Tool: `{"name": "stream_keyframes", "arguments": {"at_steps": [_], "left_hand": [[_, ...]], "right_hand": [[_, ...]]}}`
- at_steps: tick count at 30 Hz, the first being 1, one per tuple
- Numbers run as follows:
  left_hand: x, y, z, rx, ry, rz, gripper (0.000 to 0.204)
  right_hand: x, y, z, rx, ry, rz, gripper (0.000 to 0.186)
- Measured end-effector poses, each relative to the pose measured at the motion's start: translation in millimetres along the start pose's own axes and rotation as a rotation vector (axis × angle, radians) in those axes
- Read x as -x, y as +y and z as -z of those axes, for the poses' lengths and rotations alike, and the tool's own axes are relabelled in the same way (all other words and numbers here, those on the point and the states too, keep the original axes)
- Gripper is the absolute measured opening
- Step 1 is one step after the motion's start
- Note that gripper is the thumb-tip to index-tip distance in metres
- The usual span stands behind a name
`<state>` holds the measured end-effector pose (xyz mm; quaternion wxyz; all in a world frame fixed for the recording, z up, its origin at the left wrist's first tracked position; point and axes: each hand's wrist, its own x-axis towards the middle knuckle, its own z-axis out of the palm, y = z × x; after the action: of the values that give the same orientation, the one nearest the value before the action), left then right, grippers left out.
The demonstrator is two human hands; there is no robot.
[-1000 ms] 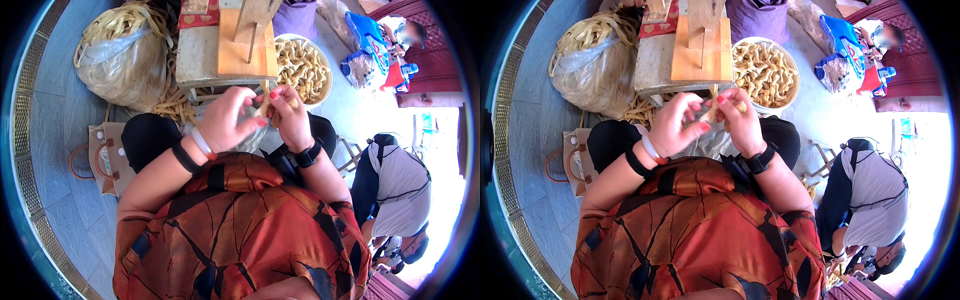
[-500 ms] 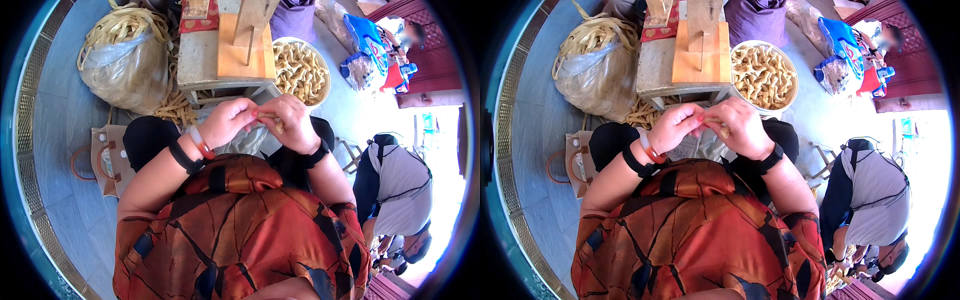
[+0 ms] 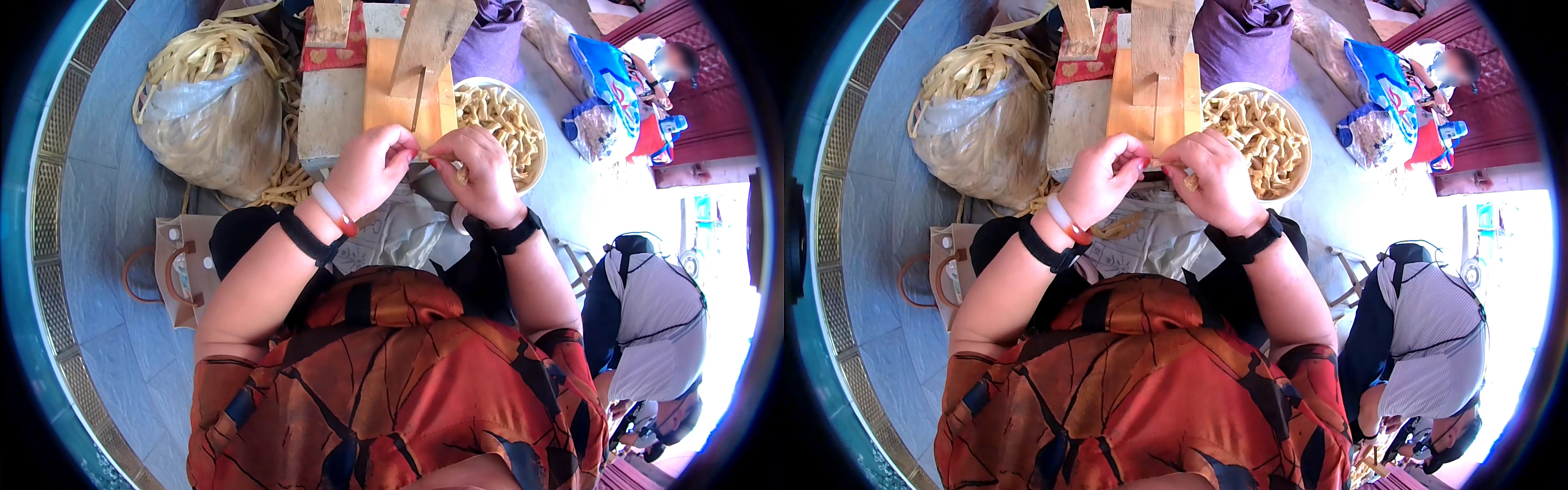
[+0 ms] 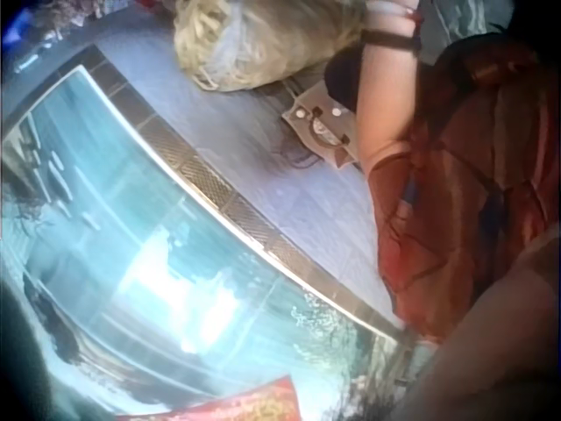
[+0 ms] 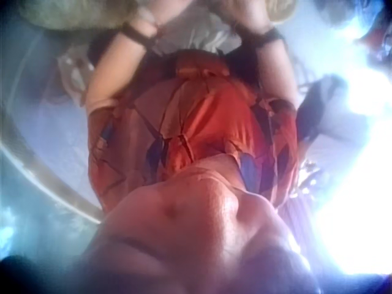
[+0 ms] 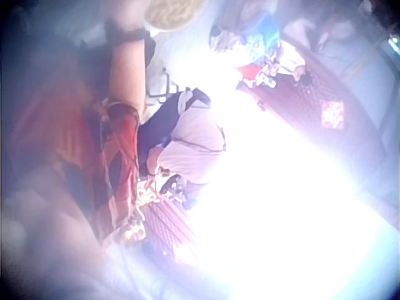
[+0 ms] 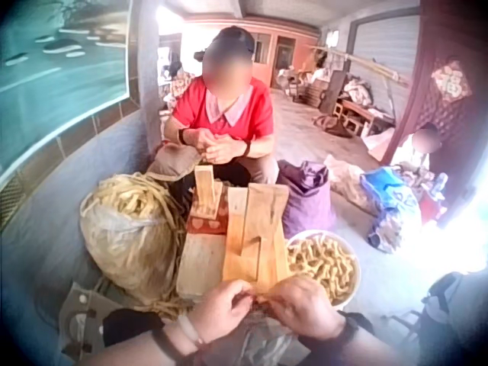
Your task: The person manipulates thin strips of material by hand, folding and weaving them into specific shapes and placing them into a bucket.
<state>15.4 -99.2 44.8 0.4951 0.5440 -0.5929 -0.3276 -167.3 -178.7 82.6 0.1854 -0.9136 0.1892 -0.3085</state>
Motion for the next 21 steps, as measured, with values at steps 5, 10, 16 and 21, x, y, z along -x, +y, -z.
{"name": "stream_keyframes", "arguments": {"at_steps": [5,10,16,21], "left_hand": [[-16.9,-11.8,-9.1,-0.232,0.17,-0.08,0.009],[-26.2,-17.6,-12.0,-0.377,0.22,-0.085,0.009],[-31.9,-25.6,-9.2,-0.581,0.217,-0.125,0.006],[0.7,-7.1,12.7,-0.418,0.093,-0.16,0.006]], "right_hand": [[-8.4,16.0,-11.5,0.04,0.043,-0.039,0.015],[-13.5,27.0,-16.4,0.072,0.046,-0.082,0.014],[-11.2,43.9,-23.9,0.223,0.039,-0.136,0.012],[16.1,75.6,9.0,0.168,0.092,-0.442,0.012]]}}
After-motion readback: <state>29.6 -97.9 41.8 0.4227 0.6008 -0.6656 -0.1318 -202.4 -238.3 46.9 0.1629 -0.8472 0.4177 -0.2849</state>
